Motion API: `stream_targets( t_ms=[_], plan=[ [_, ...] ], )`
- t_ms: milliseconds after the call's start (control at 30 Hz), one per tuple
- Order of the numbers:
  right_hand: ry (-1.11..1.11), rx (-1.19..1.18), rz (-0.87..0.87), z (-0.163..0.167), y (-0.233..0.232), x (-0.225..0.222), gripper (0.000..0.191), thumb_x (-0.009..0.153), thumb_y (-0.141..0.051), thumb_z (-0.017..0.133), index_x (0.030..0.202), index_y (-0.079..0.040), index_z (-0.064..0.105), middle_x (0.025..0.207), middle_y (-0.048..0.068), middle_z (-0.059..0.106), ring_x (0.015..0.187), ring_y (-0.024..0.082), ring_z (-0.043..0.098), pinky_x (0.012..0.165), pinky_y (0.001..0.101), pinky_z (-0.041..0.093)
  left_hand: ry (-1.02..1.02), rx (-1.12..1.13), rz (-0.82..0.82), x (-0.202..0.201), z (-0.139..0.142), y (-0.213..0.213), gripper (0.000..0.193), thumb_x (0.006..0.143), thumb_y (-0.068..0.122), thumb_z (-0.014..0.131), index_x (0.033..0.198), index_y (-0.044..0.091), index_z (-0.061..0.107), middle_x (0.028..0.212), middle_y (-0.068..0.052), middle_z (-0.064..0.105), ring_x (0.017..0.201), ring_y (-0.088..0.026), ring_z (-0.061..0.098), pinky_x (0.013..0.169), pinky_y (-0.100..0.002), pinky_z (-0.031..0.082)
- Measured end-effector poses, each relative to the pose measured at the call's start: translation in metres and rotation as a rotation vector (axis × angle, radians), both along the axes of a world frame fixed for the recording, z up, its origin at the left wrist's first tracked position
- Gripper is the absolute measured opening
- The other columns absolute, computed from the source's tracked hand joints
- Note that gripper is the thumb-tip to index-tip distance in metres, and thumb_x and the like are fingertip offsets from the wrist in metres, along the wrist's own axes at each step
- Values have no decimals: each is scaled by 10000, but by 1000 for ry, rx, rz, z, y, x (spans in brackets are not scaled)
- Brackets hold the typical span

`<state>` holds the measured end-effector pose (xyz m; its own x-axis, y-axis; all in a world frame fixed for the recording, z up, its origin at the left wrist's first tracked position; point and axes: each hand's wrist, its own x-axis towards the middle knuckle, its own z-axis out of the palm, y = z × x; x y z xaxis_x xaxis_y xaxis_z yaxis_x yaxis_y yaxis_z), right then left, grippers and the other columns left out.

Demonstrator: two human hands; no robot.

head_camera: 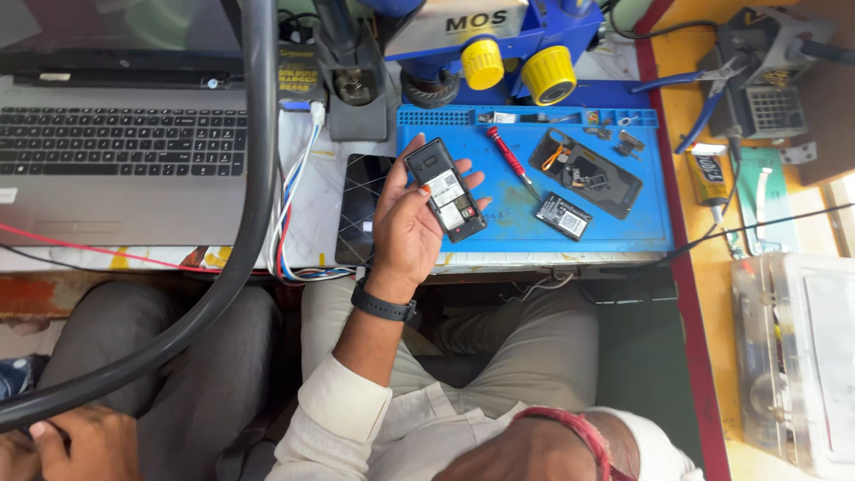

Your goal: The person uses a red screwdriver to remove screws from a disassembled mobile phone chassis. They handle the phone body and a separate battery, placing components on a blue work mat. The person also interacts with a laptop keyboard while working on the phone.

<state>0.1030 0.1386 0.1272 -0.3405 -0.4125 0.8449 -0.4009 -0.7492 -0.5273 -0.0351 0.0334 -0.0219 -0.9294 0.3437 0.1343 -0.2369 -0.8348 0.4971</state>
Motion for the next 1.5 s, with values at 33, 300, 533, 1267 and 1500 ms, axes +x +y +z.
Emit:
stream_targets(
  t_ms=[33,300,533,1267,1500],
  plan=[
    [8,-15,37,2,1,-4,319,853,-150,774,1073,-8,592,973,154,664,840,317,658,761,448,543,5,-6,-1,1,1,1,598,1022,26,363,1602,136,272,1423,-307,531,1317,-485,559,1090,-695,486],
    [117,228,-438,5,-10,-1,611,746,-132,831,1254,18,526,1063,232,651,921,386,646,780,459,532,-6,69,-16,-1,-1,-3,538,1048,92,328,1586,100,306,1395,-327,544,1281,-483,579,1084,-653,494],
    [-245,974,-1511,-59,2,-50,860,717,-171,884,1432,15,444,1054,204,680,786,311,670,671,404,549,-2,9,86,15,13,-1,463,1069,82,311,1529,42,354,1394,-309,563,1314,-408,579,1124,-510,494],
    [-792,795,-1218,-104,10,-31,446,775,-75,821,1112,8,540,815,78,738,586,81,689,466,252,536,283,-736,297,52,24,-20,371,929,-51,540,1286,-76,638,1097,-154,740,965,-195,768,789,-321,690],
    [-869,758,-1131,-111,8,-27,423,799,-67,822,1089,4,522,773,63,699,574,89,661,433,243,501,330,-900,335,55,23,-23,377,907,-26,587,1276,-45,665,1021,-135,761,927,-173,777,733,-292,677]
  ],
)
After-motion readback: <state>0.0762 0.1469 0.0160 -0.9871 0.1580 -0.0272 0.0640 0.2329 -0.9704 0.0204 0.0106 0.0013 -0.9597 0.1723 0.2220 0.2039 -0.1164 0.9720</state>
